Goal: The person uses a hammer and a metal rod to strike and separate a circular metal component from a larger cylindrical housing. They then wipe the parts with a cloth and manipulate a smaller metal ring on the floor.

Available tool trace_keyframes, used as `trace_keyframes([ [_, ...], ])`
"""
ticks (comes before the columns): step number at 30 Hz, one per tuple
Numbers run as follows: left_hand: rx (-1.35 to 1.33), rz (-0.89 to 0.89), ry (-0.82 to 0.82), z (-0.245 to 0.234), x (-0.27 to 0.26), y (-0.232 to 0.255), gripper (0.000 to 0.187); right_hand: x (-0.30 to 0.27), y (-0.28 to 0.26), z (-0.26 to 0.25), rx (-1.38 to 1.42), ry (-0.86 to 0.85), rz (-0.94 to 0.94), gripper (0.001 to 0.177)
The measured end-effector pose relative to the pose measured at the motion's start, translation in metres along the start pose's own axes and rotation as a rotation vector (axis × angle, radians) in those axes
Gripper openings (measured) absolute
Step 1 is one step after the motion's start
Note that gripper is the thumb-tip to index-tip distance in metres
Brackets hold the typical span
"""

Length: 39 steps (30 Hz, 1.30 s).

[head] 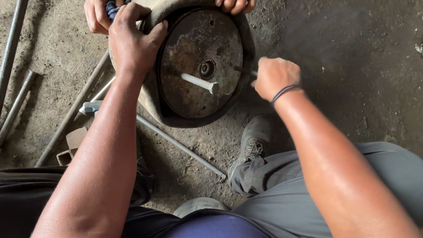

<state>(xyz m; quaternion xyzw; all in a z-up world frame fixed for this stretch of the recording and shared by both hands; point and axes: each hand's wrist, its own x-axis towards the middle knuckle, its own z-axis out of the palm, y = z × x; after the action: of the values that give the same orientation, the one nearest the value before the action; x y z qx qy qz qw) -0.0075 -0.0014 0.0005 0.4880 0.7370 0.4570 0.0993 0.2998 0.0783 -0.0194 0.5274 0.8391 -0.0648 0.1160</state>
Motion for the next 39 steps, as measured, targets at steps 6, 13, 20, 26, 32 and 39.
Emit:
trace_keyframes([
  [6,0.019,0.006,0.024,0.000,0.001,-0.004,0.037,0.003,-0.004,0.006,-0.060,0.076,-0.039,0.022],
  [13,0.035,0.012,0.014,0.000,-0.001,0.004,0.036,0.018,0.006,0.008,0.057,-0.004,0.072,0.023],
  [20,0.051,0.016,0.011,0.010,-0.001,0.005,0.037,0.000,0.002,0.028,-0.097,0.205,-0.057,0.015],
  [26,0.033,0.032,-0.014,0.003,-0.003,0.008,0.036,0.016,0.005,0.008,0.128,-0.131,0.084,0.026],
  [32,0.064,0.048,0.029,0.003,-0.004,0.004,0.036,0.008,-0.009,0.034,-0.087,0.236,0.018,0.013],
  [39,0.007,0.071,0.031,0.005,-0.003,-0.005,0.035,0.013,-0.007,0.010,-0.020,0.008,0.008,0.019],
])
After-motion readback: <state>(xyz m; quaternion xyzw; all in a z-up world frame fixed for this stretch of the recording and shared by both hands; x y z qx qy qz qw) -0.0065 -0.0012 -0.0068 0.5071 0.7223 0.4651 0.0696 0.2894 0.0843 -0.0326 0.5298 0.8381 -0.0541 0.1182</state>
